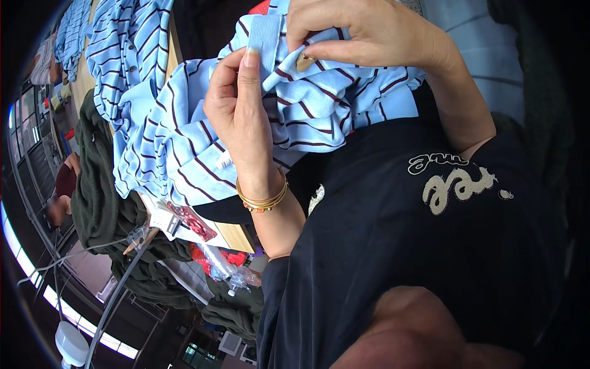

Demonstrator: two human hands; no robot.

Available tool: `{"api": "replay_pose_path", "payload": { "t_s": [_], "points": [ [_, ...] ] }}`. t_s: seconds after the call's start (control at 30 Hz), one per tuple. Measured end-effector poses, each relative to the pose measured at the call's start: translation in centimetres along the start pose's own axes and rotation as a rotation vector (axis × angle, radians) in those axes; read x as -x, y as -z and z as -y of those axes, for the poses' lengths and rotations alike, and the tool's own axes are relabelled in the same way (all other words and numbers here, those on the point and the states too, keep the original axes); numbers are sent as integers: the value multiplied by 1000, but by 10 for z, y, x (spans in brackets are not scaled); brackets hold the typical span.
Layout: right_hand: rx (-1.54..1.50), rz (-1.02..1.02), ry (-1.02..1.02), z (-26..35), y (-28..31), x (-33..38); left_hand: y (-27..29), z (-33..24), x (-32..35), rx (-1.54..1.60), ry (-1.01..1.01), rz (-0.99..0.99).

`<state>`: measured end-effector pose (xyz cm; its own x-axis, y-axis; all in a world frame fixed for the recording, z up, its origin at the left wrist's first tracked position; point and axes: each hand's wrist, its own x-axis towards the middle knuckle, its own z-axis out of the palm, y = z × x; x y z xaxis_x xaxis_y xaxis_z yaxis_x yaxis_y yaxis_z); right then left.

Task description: Inspecting striped garments and removing loose threads or tags.

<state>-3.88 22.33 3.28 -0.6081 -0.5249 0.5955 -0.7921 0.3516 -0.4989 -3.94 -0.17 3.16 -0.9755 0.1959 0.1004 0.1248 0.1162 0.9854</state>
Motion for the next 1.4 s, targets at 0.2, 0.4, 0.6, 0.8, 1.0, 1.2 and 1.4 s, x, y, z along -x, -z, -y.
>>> {"api": "replay_pose_path", "payload": {
  "t_s": [0.2,0.4,0.6,0.8,1.0,1.2,1.4],
  "points": [
    [-34,35,-19,2,-3,2,2,5,2,21,-29,-11],
    [-41,-70,69,-7,-6,1,2,8,3,2,-57,-7],
    [-123,-217,28,5,-7,-7,7,10,6,4,-56,11],
    [109,-354,340,-31,-28,-6,3,7,6,37,-76,61],
    [199,-305,347,-26,-26,-6,5,12,5,16,-102,70],
    [82,-326,383,-34,-33,-6,7,8,7,-11,-41,112],
    [-63,-237,121,-23,-29,-5,5,5,10,-89,-66,140]
  ]
}}
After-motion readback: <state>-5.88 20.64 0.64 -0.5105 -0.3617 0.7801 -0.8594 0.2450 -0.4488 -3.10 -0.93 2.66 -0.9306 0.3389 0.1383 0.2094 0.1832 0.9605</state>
